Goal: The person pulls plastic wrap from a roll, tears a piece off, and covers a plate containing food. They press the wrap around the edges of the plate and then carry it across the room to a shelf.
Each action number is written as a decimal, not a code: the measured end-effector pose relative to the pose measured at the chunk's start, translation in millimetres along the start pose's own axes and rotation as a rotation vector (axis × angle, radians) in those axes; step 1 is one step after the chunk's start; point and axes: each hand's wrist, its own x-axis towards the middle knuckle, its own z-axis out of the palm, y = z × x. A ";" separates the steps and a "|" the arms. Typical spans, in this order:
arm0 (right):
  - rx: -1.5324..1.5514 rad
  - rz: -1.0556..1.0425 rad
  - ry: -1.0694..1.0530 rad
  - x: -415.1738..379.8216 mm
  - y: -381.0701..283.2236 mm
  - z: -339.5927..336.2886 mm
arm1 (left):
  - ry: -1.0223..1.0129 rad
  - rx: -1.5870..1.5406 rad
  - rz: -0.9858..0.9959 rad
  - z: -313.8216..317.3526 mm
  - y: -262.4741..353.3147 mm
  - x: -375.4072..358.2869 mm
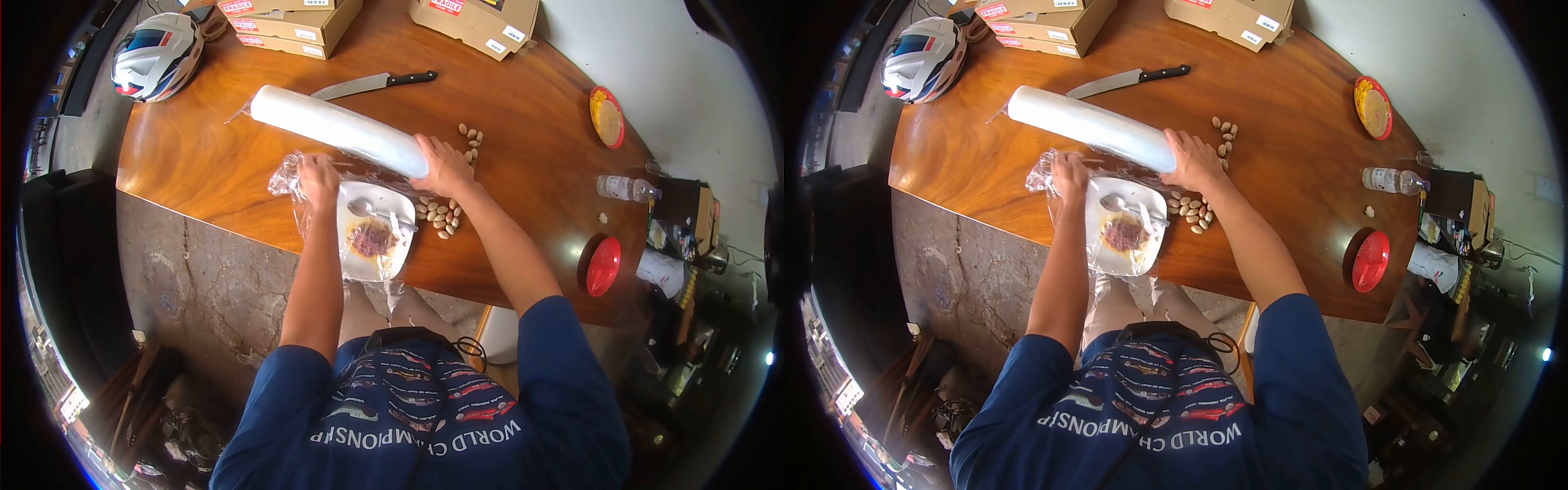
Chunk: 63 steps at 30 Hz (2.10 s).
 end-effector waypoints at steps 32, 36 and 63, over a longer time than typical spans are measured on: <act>0.324 -0.078 -0.095 7.9 38.0 -2.5 | -0.416 0.268 0.416 52.5 55.1 -120.8; 0.333 -0.053 -0.113 7.5 36.8 -6.5 | -0.444 0.225 0.463 53.0 51.8 -119.3; -0.031 -0.035 0.005 8.0 27.9 -4.7 | -0.274 0.017 0.569 24.0 40.1 -115.1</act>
